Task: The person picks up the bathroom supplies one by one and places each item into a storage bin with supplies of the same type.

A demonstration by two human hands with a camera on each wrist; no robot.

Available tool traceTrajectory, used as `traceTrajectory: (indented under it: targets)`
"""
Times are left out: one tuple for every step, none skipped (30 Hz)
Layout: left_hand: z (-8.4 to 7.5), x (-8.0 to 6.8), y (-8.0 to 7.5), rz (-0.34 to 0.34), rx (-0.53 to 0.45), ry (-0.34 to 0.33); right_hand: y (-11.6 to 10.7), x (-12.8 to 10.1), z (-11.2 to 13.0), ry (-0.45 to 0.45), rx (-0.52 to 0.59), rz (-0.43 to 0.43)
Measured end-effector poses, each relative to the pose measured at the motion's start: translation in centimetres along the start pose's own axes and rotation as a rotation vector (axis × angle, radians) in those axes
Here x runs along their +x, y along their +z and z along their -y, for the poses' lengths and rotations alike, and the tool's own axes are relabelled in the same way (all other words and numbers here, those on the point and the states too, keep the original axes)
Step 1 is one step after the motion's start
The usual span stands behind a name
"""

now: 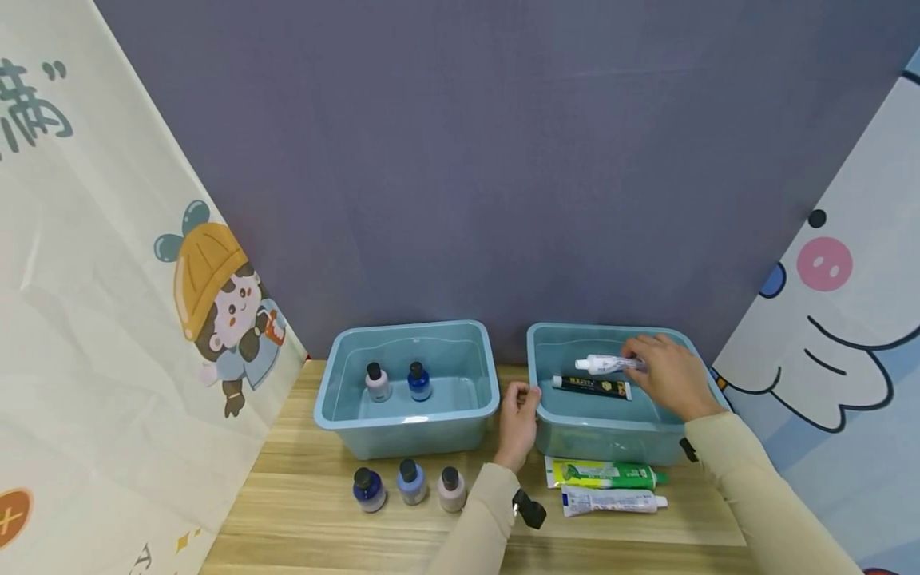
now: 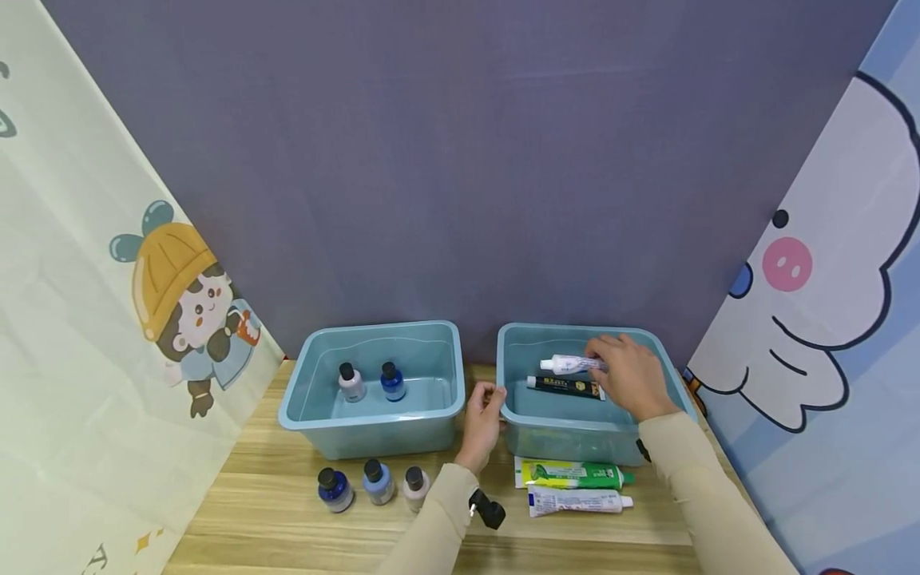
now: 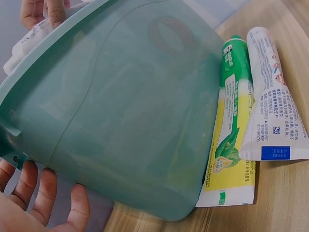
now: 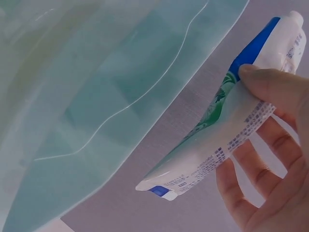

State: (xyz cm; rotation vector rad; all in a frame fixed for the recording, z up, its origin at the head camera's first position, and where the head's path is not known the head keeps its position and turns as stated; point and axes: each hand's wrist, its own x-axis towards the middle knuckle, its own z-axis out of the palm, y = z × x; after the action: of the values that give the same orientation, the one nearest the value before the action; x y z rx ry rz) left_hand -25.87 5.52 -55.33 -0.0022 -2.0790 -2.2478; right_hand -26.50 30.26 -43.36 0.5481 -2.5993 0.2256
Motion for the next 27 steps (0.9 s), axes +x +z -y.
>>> traceTrajectory:
  targets:
    - [0.0,0.0,0.0,-0.001,0.000,0.002,0.1,0.0,-0.1,0.007,0.002,0.011]
    - [0.1,0.0,0.0,-0.001,-0.001,0.005,0.1,0.1,-0.1,0.014,0.003,0.021]
    - [0.1,0.0,0.1,0.001,-0.001,0.003,0.2,0.1,-0.2,0.019,0.004,0.029]
    - [0.1,0.0,0.1,0.000,-0.004,0.008,0.2,0.2,-0.2,0.022,0.006,0.035]
    - [0.1,0.0,0.1,-0.002,-0.003,0.009,0.3,0.2,-0.2,0.027,0.008,0.039]
    - [0.0,0.0,0.1,-0.002,-0.004,0.010,0.3,0.3,-0.2,0.030,0.010,0.041]
    - [0.0,0.0,0.1,-0.002,-0.002,0.008,0.3,0.3,-0.3,0.031,0.011,0.041]
    - [-0.1,0.0,0.1,-0.004,-0.002,0.009,0.3,0.4,-0.2,0.030,0.014,0.042]
    - [-0.1,0.0,0.1,-0.004,-0.003,0.010,0.4,0.5,-0.3,0.029,0.020,0.044]
    - [-0.1,0.0,0.1,-0.004,-0.002,0.009,0.4,0.5,-0.2,0.028,0.022,0.046]
    - [-0.2,0.0,0.1,-0.004,-0.002,0.007,0.5,0.5,-0.2,0.028,0.023,0.047]
    - [-0.2,0.0,0.0,-0.004,-0.001,0.005,0.5,0.6,-0.2,0.028,0.026,0.053]
    - [-0.2,0.0,0.0,-0.004,0.000,0.004,0.6,0.6,-0.3,0.029,0.027,0.058]
    - [-0.2,0.0,0.0,-0.004,0.000,0.002,0.7,0.7,-0.3,0.030,0.029,0.062]
    - [-0.2,0.1,0.0,-0.003,0.001,0.001,0.7,0.7,-0.3,0.033,0.031,0.066]
    - [-0.2,0.1,0.0,-0.005,0.003,0.000,0.8,0.7,-0.3,0.033,0.031,0.069]
    - [-0.2,0.1,0.0,-0.006,0.003,-0.001,0.9,0.8,-0.4,0.035,0.033,0.073]
    - [-0.1,0.1,0.0,-0.006,0.004,-0.001,0.9,0.8,-0.4,0.036,0.036,0.077]
    - [-0.1,0.1,0.0,-0.008,0.004,0.000,1.0,0.9,-0.4,0.033,0.039,0.079]
    - [-0.1,0.1,0.0,-0.010,0.003,-0.001,1.0,0.9,-0.4,0.031,0.043,0.082]
    - [0.0,0.1,0.1,-0.010,0.003,-0.002,1.1,1.0,-0.5,0.031,0.046,0.086]
    - [0.0,0.1,0.1,-0.011,0.001,-0.003,1.1,1.0,-0.5,0.030,0.048,0.091]
    - [0.0,0.1,0.1,-0.011,-0.001,-0.004,1.2,1.1,-0.5,0.031,0.053,0.097]
    - [0.0,0.1,0.1,-0.012,-0.002,-0.006,1.2,1.1,-0.5,0.031,0.056,0.104]
    - [-0.1,0.1,0.1,-0.012,-0.003,-0.008,1.3,1.2,-0.6,0.032,0.059,0.113]
    - [-0.1,0.0,0.1,-0.010,-0.005,-0.011,1.4,1.2,-0.6,0.036,0.061,0.122]
    - [-0.1,0.0,0.1,-0.007,-0.006,-0.013,1.5,1.3,-0.7,0.039,0.065,0.130]
